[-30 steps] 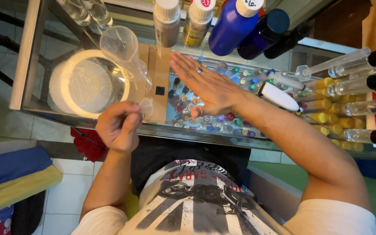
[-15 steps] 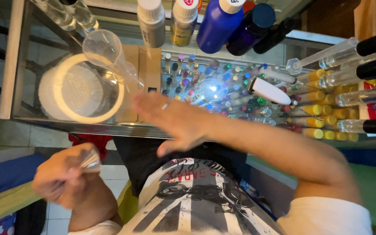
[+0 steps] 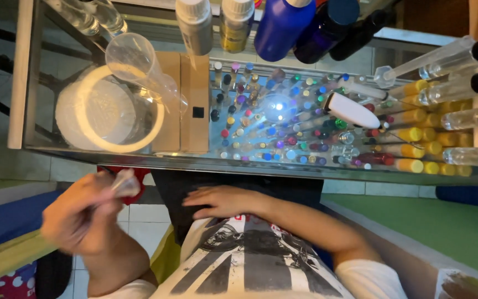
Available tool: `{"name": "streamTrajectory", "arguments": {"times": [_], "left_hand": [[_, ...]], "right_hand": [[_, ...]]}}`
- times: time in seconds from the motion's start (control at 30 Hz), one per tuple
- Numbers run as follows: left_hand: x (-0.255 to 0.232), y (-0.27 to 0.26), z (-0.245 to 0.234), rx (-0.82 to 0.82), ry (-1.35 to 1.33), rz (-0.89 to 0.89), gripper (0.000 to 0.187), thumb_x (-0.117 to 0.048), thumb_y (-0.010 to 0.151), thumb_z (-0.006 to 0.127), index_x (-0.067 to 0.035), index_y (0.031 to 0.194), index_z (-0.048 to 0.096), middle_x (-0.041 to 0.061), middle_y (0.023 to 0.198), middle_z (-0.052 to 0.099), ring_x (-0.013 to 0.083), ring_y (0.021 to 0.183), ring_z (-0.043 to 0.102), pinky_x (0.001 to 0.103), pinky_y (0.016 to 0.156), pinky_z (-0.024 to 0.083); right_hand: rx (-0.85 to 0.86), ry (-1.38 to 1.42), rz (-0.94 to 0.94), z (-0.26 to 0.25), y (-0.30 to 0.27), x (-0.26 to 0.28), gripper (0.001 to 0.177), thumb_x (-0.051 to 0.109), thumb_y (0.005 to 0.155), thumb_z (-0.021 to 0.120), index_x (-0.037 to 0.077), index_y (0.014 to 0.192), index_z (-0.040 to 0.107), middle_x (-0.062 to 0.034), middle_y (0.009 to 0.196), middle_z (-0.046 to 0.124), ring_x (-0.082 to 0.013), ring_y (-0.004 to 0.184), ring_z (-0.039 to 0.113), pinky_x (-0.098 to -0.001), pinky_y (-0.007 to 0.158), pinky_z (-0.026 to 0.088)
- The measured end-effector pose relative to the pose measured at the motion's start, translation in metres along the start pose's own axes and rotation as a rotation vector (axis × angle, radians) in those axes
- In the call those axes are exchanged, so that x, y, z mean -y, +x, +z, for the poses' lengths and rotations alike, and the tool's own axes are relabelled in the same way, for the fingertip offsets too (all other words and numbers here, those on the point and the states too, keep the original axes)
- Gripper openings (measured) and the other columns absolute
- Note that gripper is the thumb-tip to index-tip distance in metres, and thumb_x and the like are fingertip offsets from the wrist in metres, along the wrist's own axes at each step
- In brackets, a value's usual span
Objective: The person pours liquid from a large plastic cup into a smaller measuring container and then transfers it into a glass spray bottle before securing the atomizer cap.
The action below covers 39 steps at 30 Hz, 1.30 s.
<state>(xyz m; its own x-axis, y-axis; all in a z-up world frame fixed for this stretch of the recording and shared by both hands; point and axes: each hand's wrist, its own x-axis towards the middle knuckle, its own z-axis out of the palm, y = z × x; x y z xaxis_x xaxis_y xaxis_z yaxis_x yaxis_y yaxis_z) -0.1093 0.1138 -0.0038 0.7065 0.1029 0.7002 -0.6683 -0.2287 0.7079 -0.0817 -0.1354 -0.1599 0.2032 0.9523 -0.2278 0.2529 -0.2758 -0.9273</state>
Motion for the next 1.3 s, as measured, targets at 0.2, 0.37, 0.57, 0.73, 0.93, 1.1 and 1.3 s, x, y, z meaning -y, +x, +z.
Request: {"name": "streamTrajectory", "arguments": {"times": [0.2, 0.37, 0.57, 0.73, 0.93, 1.1, 1.3], "left_hand": [[0.012, 0.036, 0.042, 0.099, -0.007, -0.127, 0.014, 0.001, 0.081, 0.074, 0.013, 0.088, 0.072, 0.008, 0.051, 0.048, 0.0186, 0.041, 0.039, 0.031, 0.040, 0.038], [0.012, 0.060, 0.069, 0.210, 0.130, -0.237, 0.007, -0.003, 0.089, 0.075, 0.003, 0.093, 0.075, 0.010, 0.060, 0.055, 0.0238, 0.050, 0.047, 0.033, 0.054, 0.045], [0.022, 0.087, 0.103, 0.296, 0.215, -0.295, 0.010, 0.002, 0.095, 0.072, 0.007, 0.104, 0.073, 0.017, 0.069, 0.064, 0.0302, 0.059, 0.060, 0.039, 0.061, 0.050], [0.038, 0.091, 0.118, 0.326, 0.319, -0.319, 0.013, 0.004, 0.098, 0.069, 0.005, 0.110, 0.074, 0.015, 0.065, 0.064, 0.0267, 0.053, 0.056, 0.036, 0.058, 0.046], [0.041, 0.085, 0.123, 0.294, 0.451, -0.195, 0.027, 0.006, 0.097, 0.069, 0.010, 0.124, 0.066, 0.018, 0.065, 0.065, 0.0358, 0.056, 0.059, 0.042, 0.058, 0.047], [0.037, 0.079, 0.121, 0.240, 0.393, -0.003, 0.035, -0.001, 0.094, 0.075, 0.001, 0.128, 0.071, 0.006, 0.067, 0.068, 0.0223, 0.057, 0.056, 0.032, 0.059, 0.049], [0.040, 0.113, 0.146, 0.774, -0.029, -0.053, 0.064, -0.047, 0.107, 0.044, 0.010, 0.136, 0.056, 0.035, 0.125, 0.063, 0.0546, 0.126, 0.056, 0.063, 0.110, 0.042]], "right_hand": [[-0.416, 0.446, 0.207, 0.016, -0.115, -0.069, 0.044, 0.034, 0.108, 0.051, 0.013, 0.146, 0.060, -0.0171, 0.148, 0.060, -0.0372, 0.141, 0.049, -0.0531, 0.118, 0.036], [-0.864, 0.321, 0.672, 0.086, -0.210, -0.144, 0.048, 0.038, 0.105, 0.054, 0.013, 0.146, 0.062, -0.0169, 0.149, 0.059, -0.0368, 0.145, 0.044, -0.0501, 0.122, 0.032], [-1.187, 0.559, 1.372, 0.161, -0.247, -0.277, 0.133, 0.088, 0.069, 0.074, 0.019, 0.167, 0.016, -0.0278, 0.168, 0.015, -0.0457, 0.154, 0.023, -0.0623, 0.124, 0.017], [-1.274, 0.655, 1.435, 0.126, -0.243, -0.282, 0.154, 0.088, 0.057, 0.085, 0.000, 0.162, 0.014, -0.0364, 0.160, 0.024, -0.0511, 0.151, 0.026, -0.0613, 0.122, 0.024], [-1.301, 0.540, 1.400, 0.140, -0.260, -0.364, 0.138, 0.094, 0.070, 0.074, -0.001, 0.157, 0.025, -0.0261, 0.151, 0.037, -0.0491, 0.142, 0.035, -0.0656, 0.113, 0.036], [-1.302, 0.621, 1.405, 0.113, -0.243, -0.302, 0.135, 0.090, 0.075, 0.070, -0.006, 0.157, 0.022, -0.0326, 0.152, 0.036, -0.0480, 0.147, 0.031, -0.0626, 0.118, 0.033], [-1.267, 0.616, 1.408, 0.109, -0.246, -0.297, 0.139, 0.095, 0.074, 0.067, -0.005, 0.158, 0.018, -0.0346, 0.153, 0.032, -0.0477, 0.148, 0.030, -0.0610, 0.118, 0.032]]}}
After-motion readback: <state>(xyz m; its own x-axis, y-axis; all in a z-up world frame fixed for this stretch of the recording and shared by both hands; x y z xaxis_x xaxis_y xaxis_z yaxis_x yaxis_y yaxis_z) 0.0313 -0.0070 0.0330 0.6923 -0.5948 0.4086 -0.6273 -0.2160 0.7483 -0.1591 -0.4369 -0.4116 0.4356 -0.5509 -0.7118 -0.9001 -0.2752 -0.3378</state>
